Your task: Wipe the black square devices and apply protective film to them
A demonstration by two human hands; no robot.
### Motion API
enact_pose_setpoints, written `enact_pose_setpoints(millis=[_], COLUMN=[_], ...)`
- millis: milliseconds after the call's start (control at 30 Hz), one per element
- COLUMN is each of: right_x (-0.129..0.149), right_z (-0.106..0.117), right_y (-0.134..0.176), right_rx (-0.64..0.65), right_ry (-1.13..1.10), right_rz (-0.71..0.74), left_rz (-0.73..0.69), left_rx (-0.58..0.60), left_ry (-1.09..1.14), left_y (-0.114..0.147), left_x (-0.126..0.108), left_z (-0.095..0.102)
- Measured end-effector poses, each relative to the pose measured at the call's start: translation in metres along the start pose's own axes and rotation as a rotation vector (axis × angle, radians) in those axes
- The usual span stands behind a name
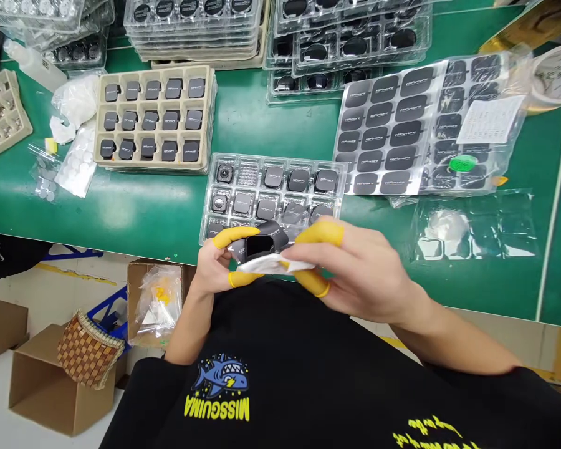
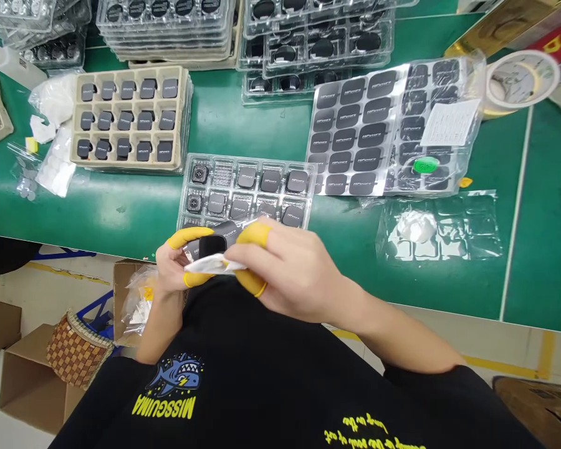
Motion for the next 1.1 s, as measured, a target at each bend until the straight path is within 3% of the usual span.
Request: enact_pose_setpoints(millis=[133, 267, 367, 500, 600, 700, 800, 900, 1000, 1100], right_x=[0.005, -0.019, -0.04, -0.04, -0.023, -0.004, 0.002, -0.005, -0.025, -0.06], right_z=[-0.019, -0.024, -0.01, 0.02, 0.018, -0.004, -0.027, -0.039, -0.029, 0.011], right_y=[-0.003, -0.008, -0.007, -0.001, -0.001, -0.002, -0.005, -0.009, -0.002, 0.033], right_rx=[0.104, 0.098, -0.021, -0.247, -0.154, 0.03, 0.106, 0.068, -0.027, -0.151], right_ry=[0.126, 0.346, 0.349, 0.18, 0.043, -0.051, 0.029, 0.201, 0.33, 0.32], right_rz=[0.118, 0.068, -0.044, -0.151, -0.125, 0.003, 0.096, 0.108, -0.01, -0.243], left_rz=[0.017, 0.013, -0.002, 0.013, 0.008, 0.001, 0.02, 0.056, 0.094, 0.059], left_rx=[0.039, 0.051, -0.027, 0.033, 0.062, 0.079, 0.131, 0.134, 0.051, -0.006], left_ry=[0.018, 0.063, 0.034, 0.042, 0.062, 0.07, 0.089, 0.086, 0.093, 0.091], left_y=[0.0, 0.0, 0.001, 0.002, 0.001, 0.001, 0.002, 0.004, 0.006, 0.008], left_x=[0.003, 0.001, -0.001, 0.002, 0.004, 0.006, 0.008, 0.013, 0.02, 0.018], left_z=[-0.005, -0.007, 0.0, -0.002, -0.005, -0.007, -0.012, -0.015, -0.012, -0.008])
Point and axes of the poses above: each hand's wrist, its own y-axis away from the middle knuckle, its own z-axis out of the back of the hand, x = y × z, the point moved 7 cm from there along -y, towards the middle knuckle, and after that the axes turned 4 degrees about -y, right-handed, at the moved point
